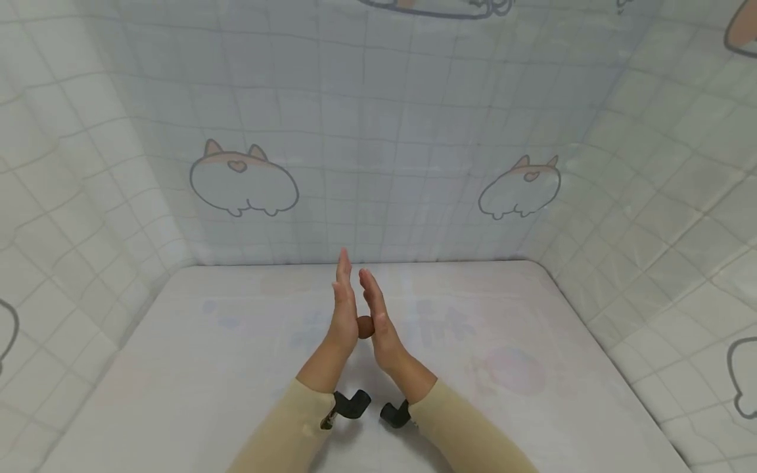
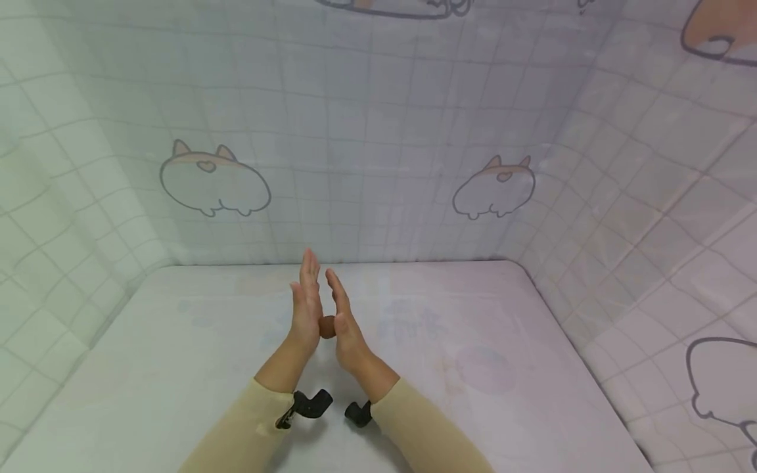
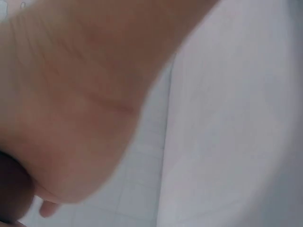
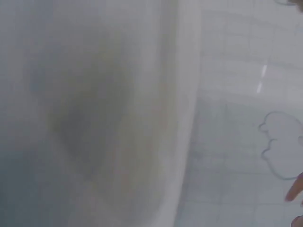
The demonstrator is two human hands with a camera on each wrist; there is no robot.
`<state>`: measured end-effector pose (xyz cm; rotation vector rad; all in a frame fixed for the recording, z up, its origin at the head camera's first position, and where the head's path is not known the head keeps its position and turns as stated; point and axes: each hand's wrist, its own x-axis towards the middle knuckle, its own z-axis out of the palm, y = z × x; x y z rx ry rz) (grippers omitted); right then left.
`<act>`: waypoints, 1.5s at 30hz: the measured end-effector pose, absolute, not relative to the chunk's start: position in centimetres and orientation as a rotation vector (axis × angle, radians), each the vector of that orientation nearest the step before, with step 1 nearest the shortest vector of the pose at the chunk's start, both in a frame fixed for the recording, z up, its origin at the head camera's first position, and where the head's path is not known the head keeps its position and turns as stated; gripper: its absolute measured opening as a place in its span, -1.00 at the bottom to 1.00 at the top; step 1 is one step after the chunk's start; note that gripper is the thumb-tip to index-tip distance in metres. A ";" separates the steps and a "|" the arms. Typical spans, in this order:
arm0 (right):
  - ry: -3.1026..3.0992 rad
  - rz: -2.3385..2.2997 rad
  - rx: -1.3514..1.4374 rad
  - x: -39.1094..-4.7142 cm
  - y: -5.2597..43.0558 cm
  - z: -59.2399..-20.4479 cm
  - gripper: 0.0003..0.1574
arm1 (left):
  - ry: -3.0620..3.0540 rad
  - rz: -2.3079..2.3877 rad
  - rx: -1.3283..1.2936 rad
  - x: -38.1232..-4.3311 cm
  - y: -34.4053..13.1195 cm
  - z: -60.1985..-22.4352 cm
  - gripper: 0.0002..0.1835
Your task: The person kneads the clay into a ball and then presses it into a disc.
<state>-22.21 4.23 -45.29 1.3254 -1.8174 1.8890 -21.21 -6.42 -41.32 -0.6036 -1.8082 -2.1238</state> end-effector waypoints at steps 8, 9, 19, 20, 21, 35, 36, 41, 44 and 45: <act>-1.725 1.837 1.331 -21.2 4.1 -44.6 0.01 | -1.945 -2.121 -0.610 -22.0 -7.0 -41.8 0.01; -1.722 1.831 1.326 -21.1 4.1 -44.5 0.01 | -1.956 -2.123 -0.614 -22.1 -7.0 -42.0 0.01; -1.870 1.688 1.326 -21.0 4.6 -42.6 0.14 | -1.952 -2.421 -0.530 -21.4 -6.1 -44.2 0.06; -1.890 1.639 1.329 -21.3 4.6 -42.5 0.12 | -1.935 -2.437 -0.554 -21.3 -5.9 -44.2 0.06; -1.908 1.590 1.331 -21.5 4.7 -42.5 0.11 | -1.917 -2.447 -0.584 -21.3 -5.8 -44.3 0.06; -2.019 1.484 1.277 -24.3 5.8 -44.3 0.12 | -1.778 -2.386 -0.737 -20.4 -5.5 -43.4 -0.08; -2.013 1.504 1.276 -24.3 5.8 -44.4 0.13 | -1.771 -2.370 -0.737 -20.4 -5.5 -43.3 -0.08; -2.000 1.605 1.255 -24.0 5.6 -44.9 0.15 | -1.764 -2.257 -0.696 -20.2 -5.6 -42.9 -0.06; -1.994 1.680 1.235 -23.6 5.5 -45.3 0.15 | -1.766 -2.203 -0.669 -20.2 -5.7 -42.8 -0.04; -1.991 1.704 1.233 -23.5 5.4 -45.4 0.15 | -1.761 -2.191 -0.662 -20.3 -5.8 -42.8 -0.03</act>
